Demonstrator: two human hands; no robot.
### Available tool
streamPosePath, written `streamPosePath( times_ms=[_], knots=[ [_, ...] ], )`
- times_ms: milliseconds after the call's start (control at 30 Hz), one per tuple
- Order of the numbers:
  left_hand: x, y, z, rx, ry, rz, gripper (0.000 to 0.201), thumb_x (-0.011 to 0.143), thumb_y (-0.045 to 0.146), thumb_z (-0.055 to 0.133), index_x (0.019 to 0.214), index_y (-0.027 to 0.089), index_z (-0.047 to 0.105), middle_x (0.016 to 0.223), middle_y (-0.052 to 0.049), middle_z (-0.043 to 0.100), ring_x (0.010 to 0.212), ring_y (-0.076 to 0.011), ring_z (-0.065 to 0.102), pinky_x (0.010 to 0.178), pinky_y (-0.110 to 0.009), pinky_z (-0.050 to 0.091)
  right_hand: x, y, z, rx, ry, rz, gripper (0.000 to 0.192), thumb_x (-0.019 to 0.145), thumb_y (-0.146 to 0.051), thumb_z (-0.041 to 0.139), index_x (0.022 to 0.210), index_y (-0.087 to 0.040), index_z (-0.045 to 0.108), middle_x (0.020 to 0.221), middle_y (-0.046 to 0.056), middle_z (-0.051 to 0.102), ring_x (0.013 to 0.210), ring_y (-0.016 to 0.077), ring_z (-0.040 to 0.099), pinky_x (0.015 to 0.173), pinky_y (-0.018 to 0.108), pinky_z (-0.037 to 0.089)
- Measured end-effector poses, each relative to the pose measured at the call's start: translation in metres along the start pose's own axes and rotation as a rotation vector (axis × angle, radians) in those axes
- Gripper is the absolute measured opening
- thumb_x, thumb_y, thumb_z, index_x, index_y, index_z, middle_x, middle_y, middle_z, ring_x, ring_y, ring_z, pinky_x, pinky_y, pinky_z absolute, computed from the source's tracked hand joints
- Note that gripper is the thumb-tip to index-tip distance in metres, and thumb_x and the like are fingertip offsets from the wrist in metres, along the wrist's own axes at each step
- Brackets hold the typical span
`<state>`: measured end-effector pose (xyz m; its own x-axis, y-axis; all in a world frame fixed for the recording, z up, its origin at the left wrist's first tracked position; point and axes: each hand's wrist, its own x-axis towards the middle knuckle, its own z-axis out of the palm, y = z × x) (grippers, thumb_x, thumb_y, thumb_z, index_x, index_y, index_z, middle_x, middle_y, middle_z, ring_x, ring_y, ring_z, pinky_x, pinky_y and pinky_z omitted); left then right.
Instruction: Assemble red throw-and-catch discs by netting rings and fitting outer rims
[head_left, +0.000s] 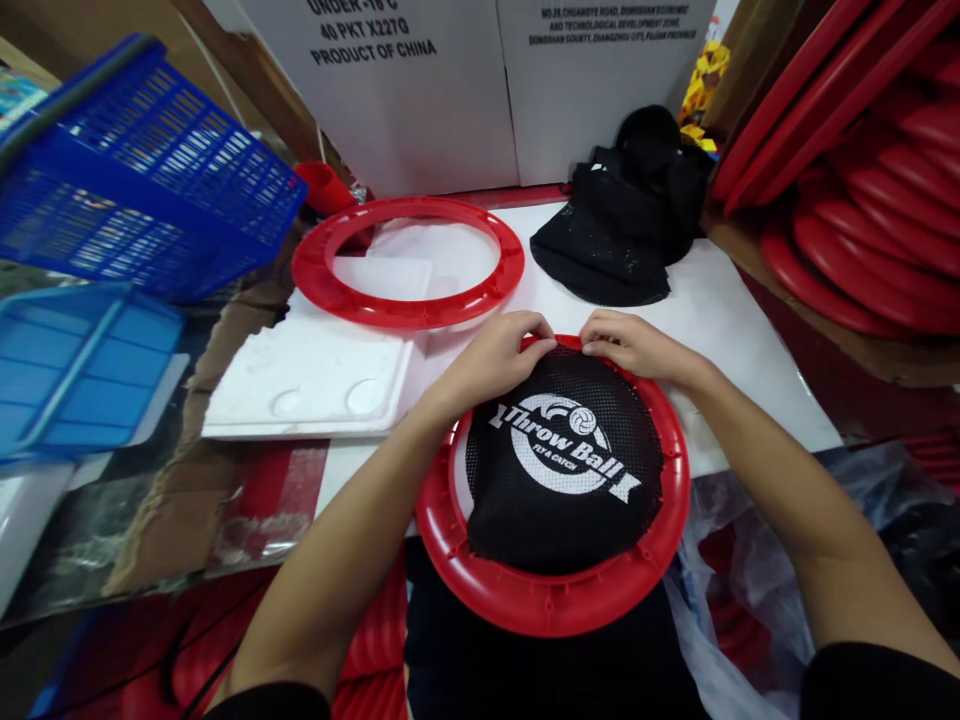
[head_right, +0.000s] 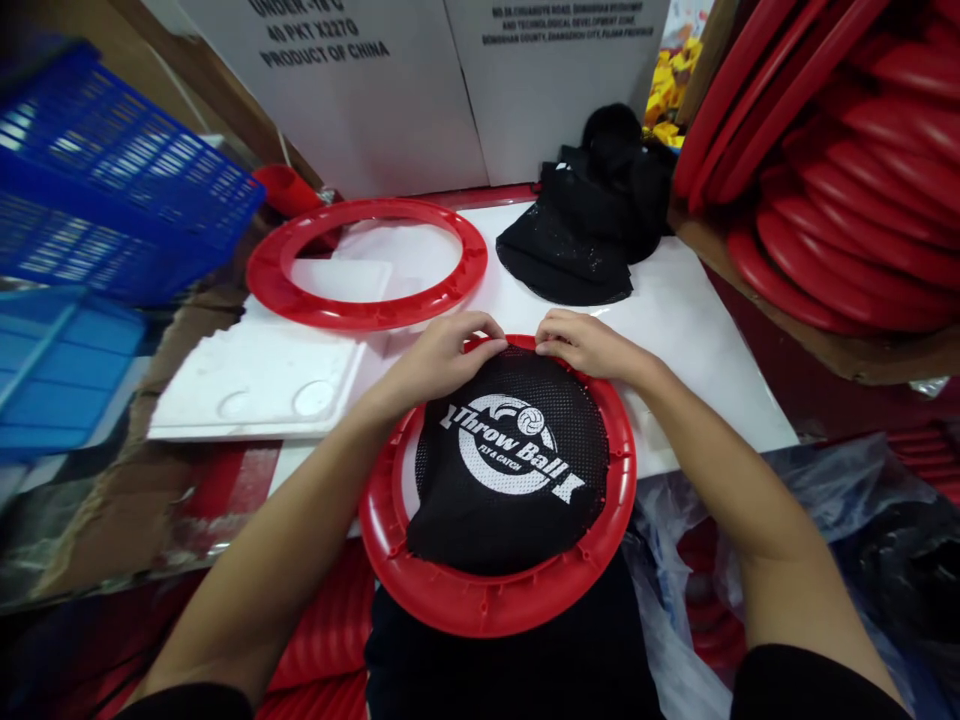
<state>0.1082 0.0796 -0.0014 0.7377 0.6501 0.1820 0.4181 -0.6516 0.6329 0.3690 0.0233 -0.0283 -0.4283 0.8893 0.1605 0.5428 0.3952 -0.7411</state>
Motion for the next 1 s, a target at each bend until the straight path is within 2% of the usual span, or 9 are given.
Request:
streamPosePath(
  times_ms=[100, 200, 267, 367, 467, 633, 767, 867, 1000],
  knots=[
    [-0.001, -0.001, -0.003, 0.016, 0.001, -0.056, 0.011, 0.1, 0.023, 0.067, 0.091, 0.019, 0.072, 0.092, -0.004, 0.076, 0.085, -0.0196, 0.067, 0.082, -0.034, 0.049, -0.001, -0.001, 0.002, 0.011, 0.0, -0.027, 0.015, 0.103, -0.03, 0.06, 0.094, -0.021, 0.067, 0.102, 0.006, 0.068, 0.09, 0.0195, 0.061, 0.085, 0.035, 0.047],
    [-0.003, -0.004, -0.004, 0.037, -0.013, -0.043, 0.011, 0.1, 0.022, 0.066, 0.092, 0.019, 0.073, 0.092, -0.004, 0.077, 0.085, -0.0198, 0.067, 0.082, -0.035, 0.049, 0.0, -0.002, 0.005, -0.037, 0.016, -0.027, 0.014, 0.103, -0.03, 0.06, 0.093, -0.022, 0.066, 0.101, 0.005, 0.067, 0.09, 0.0197, 0.061, 0.085, 0.036, 0.047],
    [-0.004, -0.008, -0.004, 0.028, -0.021, 0.006, 0.009, 0.1, 0.021, 0.066, 0.099, 0.02, 0.074, 0.096, -0.005, 0.077, 0.089, -0.0206, 0.067, 0.085, -0.035, 0.05, 0.001, -0.004, 0.007, -0.085, 0.026, -0.034, 0.015, 0.103, -0.03, 0.059, 0.093, -0.022, 0.066, 0.099, 0.005, 0.065, 0.092, 0.0202, 0.06, 0.086, 0.036, 0.047],
    [-0.006, -0.013, -0.004, 0.009, -0.077, 0.137, 0.022, 0.1, 0.014, 0.06, 0.114, 0.022, 0.075, 0.104, -0.006, 0.075, 0.095, -0.0205, 0.068, 0.089, -0.035, 0.052, 0.001, -0.006, 0.008, -0.116, 0.019, -0.044, 0.017, 0.104, -0.03, 0.057, 0.093, -0.022, 0.067, 0.101, 0.006, 0.065, 0.095, 0.0212, 0.06, 0.088, 0.037, 0.047],
    [-0.007, -0.015, -0.002, 0.024, -0.13, 0.218, 0.027, 0.102, 0.011, 0.053, 0.112, 0.021, 0.076, 0.106, -0.007, 0.072, 0.097, -0.02, 0.067, 0.09, -0.035, 0.053, 0.0, -0.008, 0.001, -0.021, -0.02, 0.005, 0.019, 0.1, -0.032, 0.062, 0.089, -0.021, 0.071, 0.106, 0.007, 0.067, 0.094, 0.0212, 0.063, 0.088, 0.038, 0.049],
    [-0.008, -0.012, 0.002, -0.038, -0.018, 0.122, 0.012, 0.101, 0.018, 0.065, 0.107, 0.019, 0.075, 0.105, -0.006, 0.078, 0.095, -0.0194, 0.071, 0.089, -0.034, 0.054, 0.0, -0.019, -0.003, 0.134, -0.034, 0.108, 0.027, 0.099, -0.043, 0.063, 0.104, -0.021, 0.077, 0.121, 0.009, 0.074, 0.108, 0.0246, 0.068, 0.097, 0.04, 0.052],
    [-0.008, -0.011, 0.003, -0.092, 0.001, 0.071, 0.013, 0.101, 0.02, 0.066, 0.099, 0.02, 0.078, 0.101, -0.004, 0.08, 0.094, -0.0192, 0.073, 0.088, -0.033, 0.054, 0.006, -0.028, 0.012, 0.098, 0.061, 0.066, 0.018, 0.093, -0.037, 0.069, 0.086, -0.021, 0.073, 0.122, 0.01, 0.074, 0.112, 0.0262, 0.068, 0.105, 0.045, 0.049],
    [-0.007, -0.012, 0.002, -0.135, -0.007, -0.003, 0.015, 0.1, 0.02, 0.064, 0.098, 0.02, 0.079, 0.1, -0.004, 0.081, 0.093, -0.0191, 0.073, 0.086, -0.033, 0.053, 0.012, -0.026, 0.019, 0.215, 0.111, 0.153, 0.019, 0.091, -0.036, 0.068, 0.081, -0.02, 0.068, 0.12, 0.01, 0.076, 0.104, 0.0241, 0.069, 0.098, 0.042, 0.05],
    [-0.006, -0.014, 0.0, -0.201, -0.024, -0.069, 0.012, 0.097, 0.018, 0.066, 0.096, 0.02, 0.078, 0.097, -0.003, 0.081, 0.089, -0.018, 0.073, 0.084, -0.032, 0.053, 0.02, -0.021, 0.018, 0.241, 0.04, 0.238, 0.018, 0.09, -0.034, 0.065, 0.082, -0.019, 0.069, 0.114, 0.008, 0.076, 0.095, 0.0215, 0.067, 0.09, 0.038, 0.049]
  ],
)
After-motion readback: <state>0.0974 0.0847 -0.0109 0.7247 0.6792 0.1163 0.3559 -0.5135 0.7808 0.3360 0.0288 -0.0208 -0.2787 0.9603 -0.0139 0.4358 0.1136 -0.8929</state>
